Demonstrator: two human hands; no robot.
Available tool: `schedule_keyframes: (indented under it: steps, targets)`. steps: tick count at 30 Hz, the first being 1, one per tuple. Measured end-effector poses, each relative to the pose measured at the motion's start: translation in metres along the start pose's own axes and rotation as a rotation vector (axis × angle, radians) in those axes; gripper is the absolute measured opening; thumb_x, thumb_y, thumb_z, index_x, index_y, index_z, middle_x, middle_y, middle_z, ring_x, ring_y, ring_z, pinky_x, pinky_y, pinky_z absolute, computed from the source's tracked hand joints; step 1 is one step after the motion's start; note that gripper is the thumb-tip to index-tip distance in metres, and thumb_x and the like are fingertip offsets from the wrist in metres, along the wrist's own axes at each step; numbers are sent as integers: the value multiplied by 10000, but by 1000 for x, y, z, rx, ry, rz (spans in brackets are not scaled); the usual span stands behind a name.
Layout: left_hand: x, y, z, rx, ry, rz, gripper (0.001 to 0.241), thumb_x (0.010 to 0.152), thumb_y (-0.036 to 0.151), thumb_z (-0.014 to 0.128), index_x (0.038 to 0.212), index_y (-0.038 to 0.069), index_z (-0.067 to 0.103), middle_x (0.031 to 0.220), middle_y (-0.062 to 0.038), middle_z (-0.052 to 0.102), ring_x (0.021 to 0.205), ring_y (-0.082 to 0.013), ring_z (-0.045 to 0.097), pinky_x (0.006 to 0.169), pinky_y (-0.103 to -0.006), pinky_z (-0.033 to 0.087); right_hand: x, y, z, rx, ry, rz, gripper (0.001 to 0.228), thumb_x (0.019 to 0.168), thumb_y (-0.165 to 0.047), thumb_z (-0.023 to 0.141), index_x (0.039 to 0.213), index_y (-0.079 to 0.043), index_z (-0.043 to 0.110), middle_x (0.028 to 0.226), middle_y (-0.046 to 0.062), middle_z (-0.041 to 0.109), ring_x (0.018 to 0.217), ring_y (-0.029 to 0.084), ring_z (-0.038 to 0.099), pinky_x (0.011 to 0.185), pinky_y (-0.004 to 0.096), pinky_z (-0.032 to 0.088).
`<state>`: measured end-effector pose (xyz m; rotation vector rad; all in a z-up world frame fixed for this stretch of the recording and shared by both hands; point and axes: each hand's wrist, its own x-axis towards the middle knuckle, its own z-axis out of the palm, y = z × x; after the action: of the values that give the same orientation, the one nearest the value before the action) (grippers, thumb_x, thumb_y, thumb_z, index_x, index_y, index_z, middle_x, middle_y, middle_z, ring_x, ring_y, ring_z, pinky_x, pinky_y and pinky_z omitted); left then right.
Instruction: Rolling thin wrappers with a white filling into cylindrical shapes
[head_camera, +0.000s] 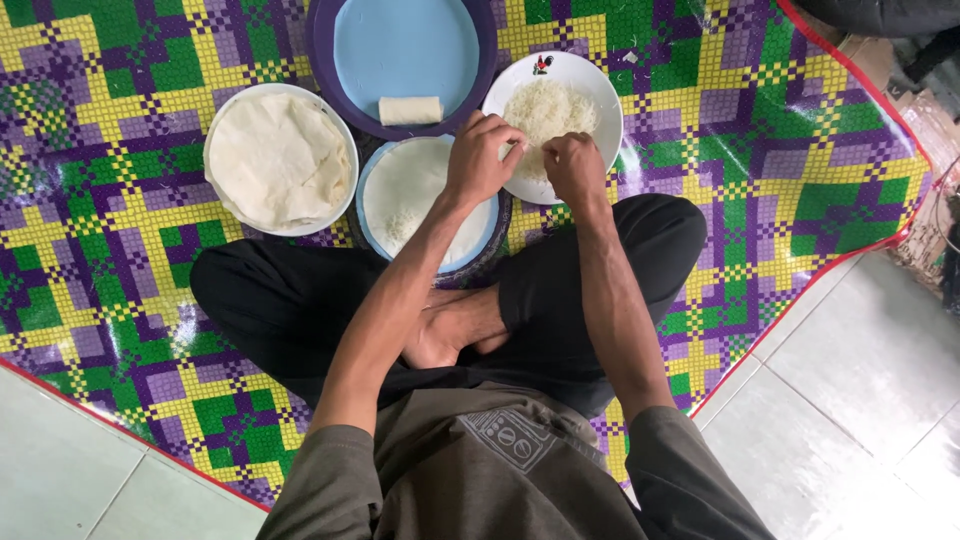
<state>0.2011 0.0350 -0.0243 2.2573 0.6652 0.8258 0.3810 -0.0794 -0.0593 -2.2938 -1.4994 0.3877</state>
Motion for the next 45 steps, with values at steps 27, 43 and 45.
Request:
schedule_keyframes:
  steps: [27,43,45]
  targets:
    - [-175,-28,-140,432,-75,-69,95,970,224,726,1045,220,784,972,73,664,1010,-178,595,806,-335,450,-65,-210,-150,1008,-193,-269,113,940,47,729,1046,83,746,898,254,731,761,266,672,604,314,495]
    - [-165,-13,-156,435,1,-33,47,961,173,792,924,162,764,867,22,621,911,-169,580,780,-343,478,-70,-200,48,407,-297,-261,310,913,31,568,1134,-29,776,927,153,772,825,323,758,734,404,623]
    - [-167,-18,-153,435,-15,-60,123,907,189,844,887,154,727,865,22,608,916,-181,575,789,-373,494,-69,-205,41,365,-309,-235,274,955,-18,585,1157,-50,768,935,131,771,821,304,762,749,390,621]
